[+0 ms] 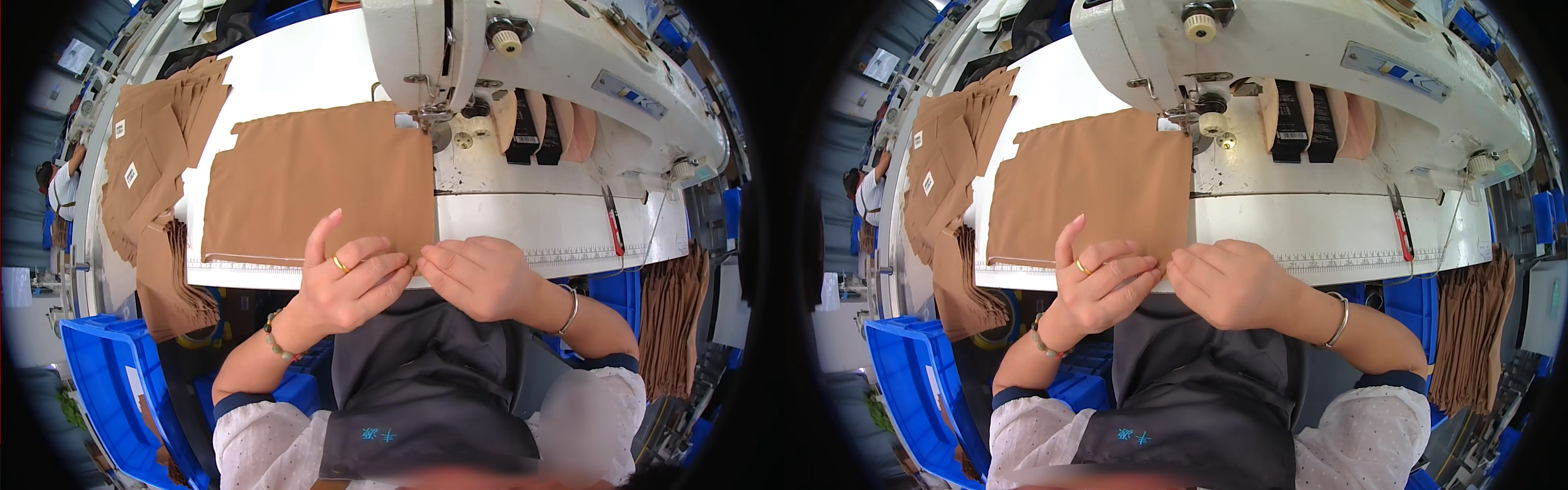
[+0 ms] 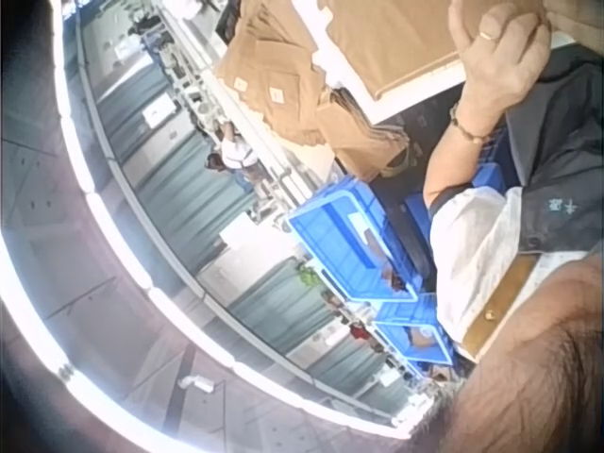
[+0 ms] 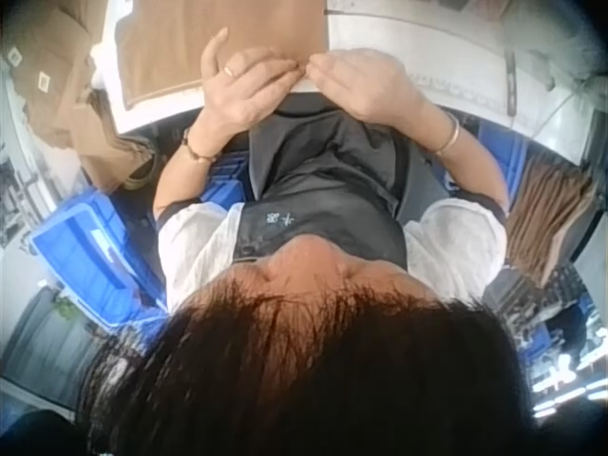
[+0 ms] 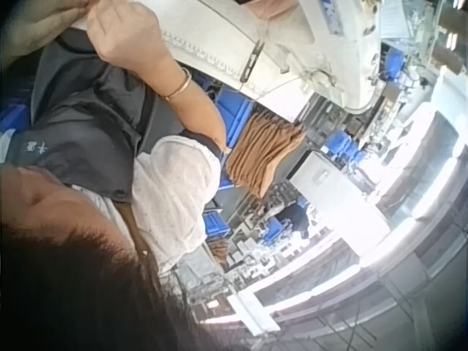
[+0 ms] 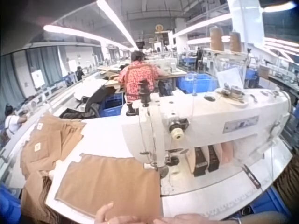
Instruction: Using an industrial sewing machine to sew leather components and attach brand labels.
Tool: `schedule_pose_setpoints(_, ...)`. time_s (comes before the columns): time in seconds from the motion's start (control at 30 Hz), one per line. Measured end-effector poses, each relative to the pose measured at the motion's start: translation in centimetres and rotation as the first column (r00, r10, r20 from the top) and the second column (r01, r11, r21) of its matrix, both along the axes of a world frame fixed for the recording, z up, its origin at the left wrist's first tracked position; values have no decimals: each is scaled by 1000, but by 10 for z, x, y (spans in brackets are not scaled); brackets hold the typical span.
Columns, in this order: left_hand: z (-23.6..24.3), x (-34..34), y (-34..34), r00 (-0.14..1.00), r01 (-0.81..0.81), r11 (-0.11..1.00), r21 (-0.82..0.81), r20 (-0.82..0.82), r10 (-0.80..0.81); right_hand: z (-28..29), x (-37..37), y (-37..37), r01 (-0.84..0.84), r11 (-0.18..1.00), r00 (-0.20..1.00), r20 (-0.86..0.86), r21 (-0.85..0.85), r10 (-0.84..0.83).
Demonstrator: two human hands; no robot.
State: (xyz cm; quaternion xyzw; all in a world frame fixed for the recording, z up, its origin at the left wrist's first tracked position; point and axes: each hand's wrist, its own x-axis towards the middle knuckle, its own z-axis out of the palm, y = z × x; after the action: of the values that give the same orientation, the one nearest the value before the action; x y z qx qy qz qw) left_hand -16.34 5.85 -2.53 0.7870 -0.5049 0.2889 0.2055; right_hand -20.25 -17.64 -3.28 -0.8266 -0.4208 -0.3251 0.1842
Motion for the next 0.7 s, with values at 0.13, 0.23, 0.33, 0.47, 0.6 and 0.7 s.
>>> schedule_pose_setpoints(0.13,-3,-1,-2,999,35,998,44,-39,-33,-5,-6,4,48,990,999,6,-133,-47)
schedule_pose_setpoints(0.23,1,3,-4,971,103,989,105,-225,-77,-9,-6,3,36,981,999,10,-188,-34)
schedule_pose_setpoints(0.33,18,11,-7,867,149,974,173,-496,-45,-12,-5,2,15,977,1000,18,-212,-12)
schedule_pose_setpoints(0.47,17,32,-20,887,125,977,175,-462,-31,-11,-1,0,-26,970,998,54,-242,40)
schedule_pose_setpoints(0.6,6,41,-24,903,130,979,154,-426,-53,-5,-3,-4,-24,965,997,61,-261,41)
schedule_pose_setpoints(0.7,-2,49,-19,872,144,976,164,-487,-47,-6,1,-6,-49,958,997,46,-284,64)
